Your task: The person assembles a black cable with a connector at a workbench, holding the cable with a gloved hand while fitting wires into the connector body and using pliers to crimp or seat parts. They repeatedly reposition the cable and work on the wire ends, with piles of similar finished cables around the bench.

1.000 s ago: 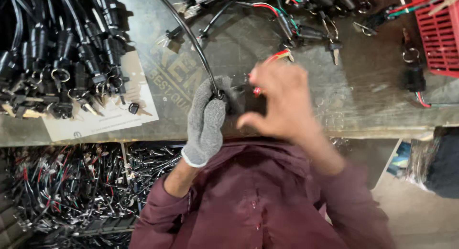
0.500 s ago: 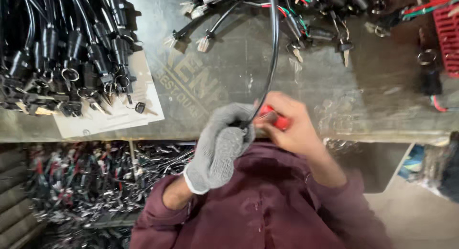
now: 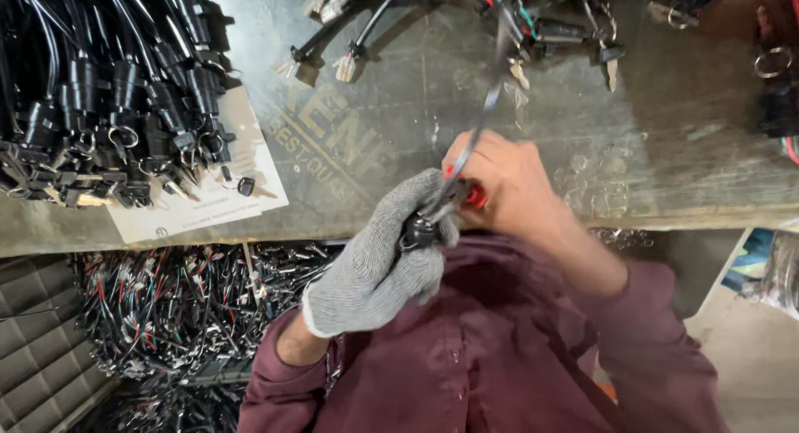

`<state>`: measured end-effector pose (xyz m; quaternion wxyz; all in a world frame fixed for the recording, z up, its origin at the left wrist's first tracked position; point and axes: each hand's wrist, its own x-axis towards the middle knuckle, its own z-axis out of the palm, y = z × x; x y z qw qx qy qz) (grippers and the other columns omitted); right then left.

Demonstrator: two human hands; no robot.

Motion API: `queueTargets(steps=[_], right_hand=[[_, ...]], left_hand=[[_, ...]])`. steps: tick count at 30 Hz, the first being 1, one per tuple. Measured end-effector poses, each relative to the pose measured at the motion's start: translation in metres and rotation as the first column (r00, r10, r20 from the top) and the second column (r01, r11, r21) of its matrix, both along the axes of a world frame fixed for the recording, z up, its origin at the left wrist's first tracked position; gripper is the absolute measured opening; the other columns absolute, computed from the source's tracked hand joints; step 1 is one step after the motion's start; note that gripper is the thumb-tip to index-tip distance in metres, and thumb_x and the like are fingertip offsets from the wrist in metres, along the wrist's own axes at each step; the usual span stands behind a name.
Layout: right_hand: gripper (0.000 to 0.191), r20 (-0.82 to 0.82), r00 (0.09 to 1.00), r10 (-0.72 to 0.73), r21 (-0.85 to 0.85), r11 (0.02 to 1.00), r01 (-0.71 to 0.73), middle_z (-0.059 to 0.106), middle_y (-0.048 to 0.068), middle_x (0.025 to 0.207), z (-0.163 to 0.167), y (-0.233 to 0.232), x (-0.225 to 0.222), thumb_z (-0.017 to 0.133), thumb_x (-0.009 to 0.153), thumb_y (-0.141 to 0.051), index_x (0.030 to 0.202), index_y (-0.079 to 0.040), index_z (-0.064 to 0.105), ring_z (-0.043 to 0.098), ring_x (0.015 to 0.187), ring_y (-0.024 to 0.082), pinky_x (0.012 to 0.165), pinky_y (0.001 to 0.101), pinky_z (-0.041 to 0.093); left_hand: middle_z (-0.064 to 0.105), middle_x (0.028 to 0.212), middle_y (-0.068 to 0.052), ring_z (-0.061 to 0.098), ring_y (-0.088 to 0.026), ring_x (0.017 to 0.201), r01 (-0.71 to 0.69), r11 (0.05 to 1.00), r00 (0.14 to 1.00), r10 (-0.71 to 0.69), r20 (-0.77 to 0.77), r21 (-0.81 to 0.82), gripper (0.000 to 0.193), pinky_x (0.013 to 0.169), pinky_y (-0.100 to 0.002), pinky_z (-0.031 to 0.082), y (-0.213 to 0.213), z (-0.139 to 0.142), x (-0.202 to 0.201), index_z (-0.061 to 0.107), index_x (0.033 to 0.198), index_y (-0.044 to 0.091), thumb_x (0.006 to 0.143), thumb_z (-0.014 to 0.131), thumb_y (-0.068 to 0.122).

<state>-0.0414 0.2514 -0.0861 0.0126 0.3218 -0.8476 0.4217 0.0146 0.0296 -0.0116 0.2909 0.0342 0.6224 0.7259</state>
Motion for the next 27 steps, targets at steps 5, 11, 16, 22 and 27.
queueTargets(steps=[5,11,16,22,27], right_hand=[[0.038,0.026,0.988,-0.152,0.180,0.973,0.145,0.064,0.006,0.097,0.010,-0.003,0.015,0.081,0.068,-0.021,0.097,-0.009,0.061,0.065,0.092,0.029,0.068,0.0407,0.051],[0.032,0.023,0.986,-0.165,0.140,0.977,0.160,0.064,0.006,0.098,0.011,-0.007,0.023,0.080,0.076,-0.019,0.099,-0.008,0.060,0.064,0.093,0.028,0.068,0.0393,0.050],[0.029,0.035,0.957,-0.288,0.349,0.901,0.258,0.064,0.005,0.085,0.019,-0.009,0.033,0.081,0.071,-0.020,0.086,-0.011,0.059,0.066,0.085,0.026,0.064,0.0407,0.049],[0.031,0.018,0.934,-0.356,0.380,0.867,0.323,0.066,0.005,0.089,0.019,-0.008,0.055,0.078,0.070,-0.017,0.093,-0.011,0.059,0.067,0.086,0.026,0.065,0.0422,0.050],[0.036,0.088,0.915,-0.393,0.321,0.881,0.348,0.065,0.006,0.086,0.006,-0.016,0.056,0.080,0.067,-0.016,0.094,-0.010,0.057,0.067,0.084,0.029,0.063,0.0446,0.049]], left_hand=[[0.062,0.132,-0.022,0.066,-0.039,0.116,-0.414,0.821,0.700,0.010,-0.714,-0.394,0.067,0.101,-0.040,0.053,0.012,-0.025,0.012,0.042,0.149,0.001,0.091,0.076,0.006],[0.066,0.124,-0.017,0.067,-0.035,0.108,-0.455,0.793,0.713,0.052,-0.699,-0.405,0.068,0.097,-0.040,0.055,0.019,-0.041,0.027,0.042,0.153,-0.001,0.094,0.077,0.005],[0.066,0.109,-0.016,0.062,-0.038,0.094,-0.417,0.709,0.772,-0.053,-0.633,-0.569,0.074,0.083,-0.045,0.051,0.018,-0.049,0.034,0.043,0.152,-0.004,0.088,0.080,0.005],[0.066,0.121,-0.022,0.063,-0.039,0.101,-0.570,0.496,0.588,-0.312,-0.747,-0.655,0.067,0.088,-0.051,0.050,0.017,-0.055,0.033,0.043,0.149,0.000,0.091,0.077,0.011],[0.066,0.123,-0.021,0.065,-0.038,0.103,-0.570,0.509,0.546,-0.352,-0.760,-0.645,0.065,0.088,-0.050,0.051,0.010,-0.061,0.028,0.046,0.147,-0.001,0.088,0.072,0.007]])
